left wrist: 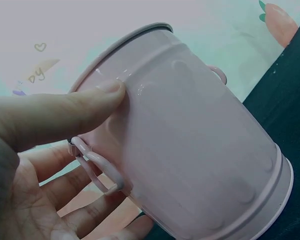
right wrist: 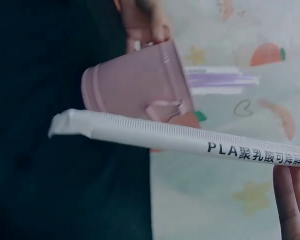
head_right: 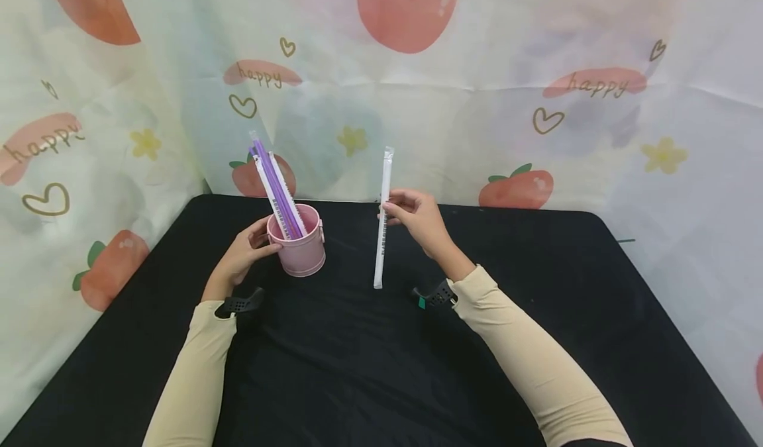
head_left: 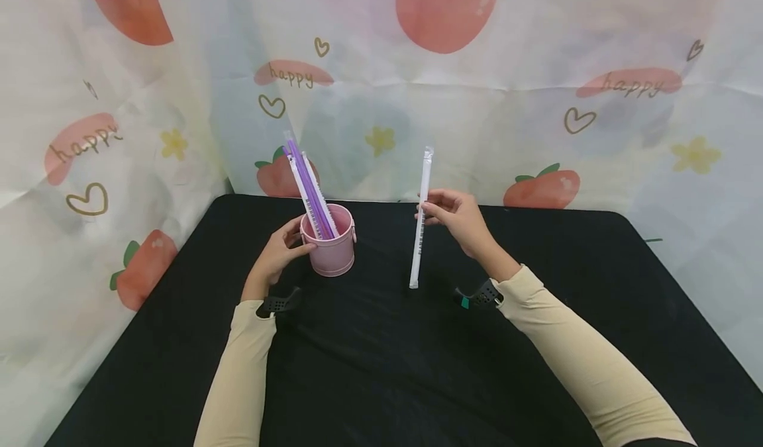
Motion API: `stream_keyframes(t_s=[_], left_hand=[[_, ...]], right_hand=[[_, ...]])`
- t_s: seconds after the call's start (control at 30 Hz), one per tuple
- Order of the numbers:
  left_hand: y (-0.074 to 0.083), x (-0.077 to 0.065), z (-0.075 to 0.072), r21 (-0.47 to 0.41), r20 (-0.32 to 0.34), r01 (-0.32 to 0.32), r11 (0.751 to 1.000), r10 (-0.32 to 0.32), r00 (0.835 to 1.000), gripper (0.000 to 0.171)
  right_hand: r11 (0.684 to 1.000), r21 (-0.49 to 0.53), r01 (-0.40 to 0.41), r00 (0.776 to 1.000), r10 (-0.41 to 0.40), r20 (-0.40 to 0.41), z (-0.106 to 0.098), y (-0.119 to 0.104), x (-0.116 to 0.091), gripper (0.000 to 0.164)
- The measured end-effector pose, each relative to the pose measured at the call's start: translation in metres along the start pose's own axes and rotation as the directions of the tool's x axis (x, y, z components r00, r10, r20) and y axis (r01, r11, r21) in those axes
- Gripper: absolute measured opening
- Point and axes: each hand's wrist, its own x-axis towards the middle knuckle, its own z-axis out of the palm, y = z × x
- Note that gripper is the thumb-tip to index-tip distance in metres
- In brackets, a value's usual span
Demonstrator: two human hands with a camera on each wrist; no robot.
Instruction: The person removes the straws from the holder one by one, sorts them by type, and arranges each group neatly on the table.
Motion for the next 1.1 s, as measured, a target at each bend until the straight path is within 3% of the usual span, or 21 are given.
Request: stream_keyframes(t_s=[0.5,0.73,1.1], left_hand=[[-0.003,-0.001,0.000,-0.001,-0.001,0.007,1.000,-0.007,1.000,0.066],[0.000,0.001,-0.001,0.013,0.002,-0.018,1.000,0.018,1.000,0.066],[0.000,0.000,0.000,0.014,-0.005,0.006,1.000,-0.006,1.000,0.065]], right_hand=[[0.987,-0.057,-0.149,0.989,0.150,0.004,-0.024,0.043,-0.040,0.035],[0.983,-0.086,-0.162,0.986,0.165,0.025,-0.026,0.052,-0.045,0.036],[0.968,-0.112,-0.224,0.973,0.228,0.027,-0.024,0.070,-0.041,0.035]])
